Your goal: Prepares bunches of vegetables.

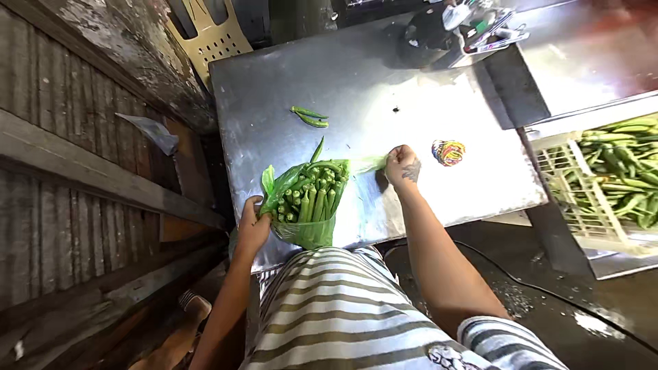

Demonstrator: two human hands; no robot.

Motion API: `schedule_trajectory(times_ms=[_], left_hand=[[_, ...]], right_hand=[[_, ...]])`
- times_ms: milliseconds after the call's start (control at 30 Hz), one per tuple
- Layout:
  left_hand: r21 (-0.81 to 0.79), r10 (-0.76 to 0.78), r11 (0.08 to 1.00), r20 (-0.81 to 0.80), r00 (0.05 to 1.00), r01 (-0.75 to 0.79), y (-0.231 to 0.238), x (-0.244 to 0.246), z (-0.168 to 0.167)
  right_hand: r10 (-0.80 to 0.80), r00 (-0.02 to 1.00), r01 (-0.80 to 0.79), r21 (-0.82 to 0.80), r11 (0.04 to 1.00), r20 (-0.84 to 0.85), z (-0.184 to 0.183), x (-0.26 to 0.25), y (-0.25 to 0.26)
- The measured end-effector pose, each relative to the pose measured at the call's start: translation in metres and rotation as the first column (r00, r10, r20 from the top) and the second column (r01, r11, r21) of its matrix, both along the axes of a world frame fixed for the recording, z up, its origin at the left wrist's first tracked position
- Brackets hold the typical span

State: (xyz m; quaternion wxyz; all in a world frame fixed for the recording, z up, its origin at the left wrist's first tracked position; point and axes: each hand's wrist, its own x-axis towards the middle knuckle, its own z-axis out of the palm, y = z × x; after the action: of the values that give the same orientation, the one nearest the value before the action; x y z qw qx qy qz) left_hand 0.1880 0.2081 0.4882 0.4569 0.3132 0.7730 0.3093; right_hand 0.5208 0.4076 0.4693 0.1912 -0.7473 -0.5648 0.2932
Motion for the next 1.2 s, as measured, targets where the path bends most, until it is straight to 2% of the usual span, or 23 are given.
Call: schedule_trajectory(times_ms=[67, 100, 200, 267, 333, 400, 467, 533, 600, 667, 733, 800, 933, 1067, 1133, 1200], left_hand=[[-0.096, 0.054, 0.995, 0.169, 0.984, -0.038, -0.006, 0.009, 0.007], [-0.120, 0.096, 0.990, 0.235, 0.967, -0.069, -0.007, 0.014, 0.010], [-0.121, 0.181, 0.982, 0.339, 0.923, -0.148, -0.005, 0.020, 0.013], [-0.112, 0.196, 0.980, 0.404, 0.894, -0.164, -0.003, 0.020, 0.015], [-0.096, 0.167, 0.986, 0.441, 0.882, -0.139, 0.001, 0.020, 0.018], [-0.043, 0.115, 0.993, 0.473, 0.874, -0.108, 0.001, 0.021, 0.023], [0.014, 0.086, 0.994, 0.512, 0.855, -0.108, -0.002, 0.024, 0.026], [0.047, 0.108, 0.987, 0.531, 0.841, -0.157, -0.003, 0.030, 0.026], [0.056, 0.164, 0.973, 0.513, 0.843, -0.224, -0.005, 0.037, 0.022], [0.055, 0.203, 0.965, 0.453, 0.868, -0.255, -0.003, 0.041, 0.019], [0.015, 0.236, 0.964, 0.400, 0.886, -0.264, -0.003, 0.044, 0.020], [-0.026, 0.255, 0.964, 0.393, 0.884, -0.266, -0.002, 0.044, 0.022], [-0.034, 0.243, 0.967, 0.408, 0.880, -0.252, 0.001, 0.045, 0.027], [0.015, 0.173, 0.982, 0.327, 0.929, -0.188, 0.002, 0.043, 0.014], [0.031, 0.135, 0.988, 0.268, 0.954, -0.149, 0.002, 0.041, 0.006], [0.050, 0.084, 0.994, 0.191, 0.978, -0.095, 0.003, 0.038, -0.004]], right_hand=[[0.013, 0.979, -0.031, -0.086, 0.996, -0.201, -0.007, 0.008, -0.021], [-0.007, 0.938, -0.041, -0.131, 0.991, -0.347, -0.007, 0.008, -0.032], [-0.009, 0.698, -0.192, -0.198, 0.961, -0.716, 0.001, -0.007, -0.069], [-0.053, 0.546, -0.336, -0.277, 0.901, -0.836, 0.007, -0.028, -0.096], [-0.136, 0.489, -0.371, -0.346, 0.862, -0.862, 0.014, -0.052, -0.116], [-0.136, 0.517, -0.359, -0.358, 0.862, -0.845, 0.024, -0.064, -0.120], [-0.036, 0.617, -0.325, -0.296, 0.898, -0.786, 0.034, -0.069, -0.126], [0.164, 0.799, -0.286, -0.125, 0.950, -0.579, 0.039, -0.074, -0.138], [0.326, 0.905, -0.298, 0.142, 0.944, -0.272, 0.038, -0.079, -0.156], [0.471, 0.879, -0.418, 0.353, 0.837, -0.078, 0.042, -0.081, -0.167], [0.593, 0.804, -0.563, 0.375, 0.736, 0.042, 0.043, -0.082, -0.170], [0.638, 0.761, -0.631, 0.362, 0.686, 0.118, 0.041, -0.083, -0.172], [0.599, 0.788, -0.604, 0.372, 0.705, 0.143, 0.034, -0.083, -0.175], [0.599, 0.785, -0.611, 0.351, 0.710, 0.154, 0.028, -0.083, -0.178], [0.635, 0.765, -0.631, 0.316, 0.709, 0.103, 0.029, -0.080, -0.182], [0.658, 0.753, -0.626, 0.284, 0.727, -0.023, 0.025, -0.076, -0.184]])
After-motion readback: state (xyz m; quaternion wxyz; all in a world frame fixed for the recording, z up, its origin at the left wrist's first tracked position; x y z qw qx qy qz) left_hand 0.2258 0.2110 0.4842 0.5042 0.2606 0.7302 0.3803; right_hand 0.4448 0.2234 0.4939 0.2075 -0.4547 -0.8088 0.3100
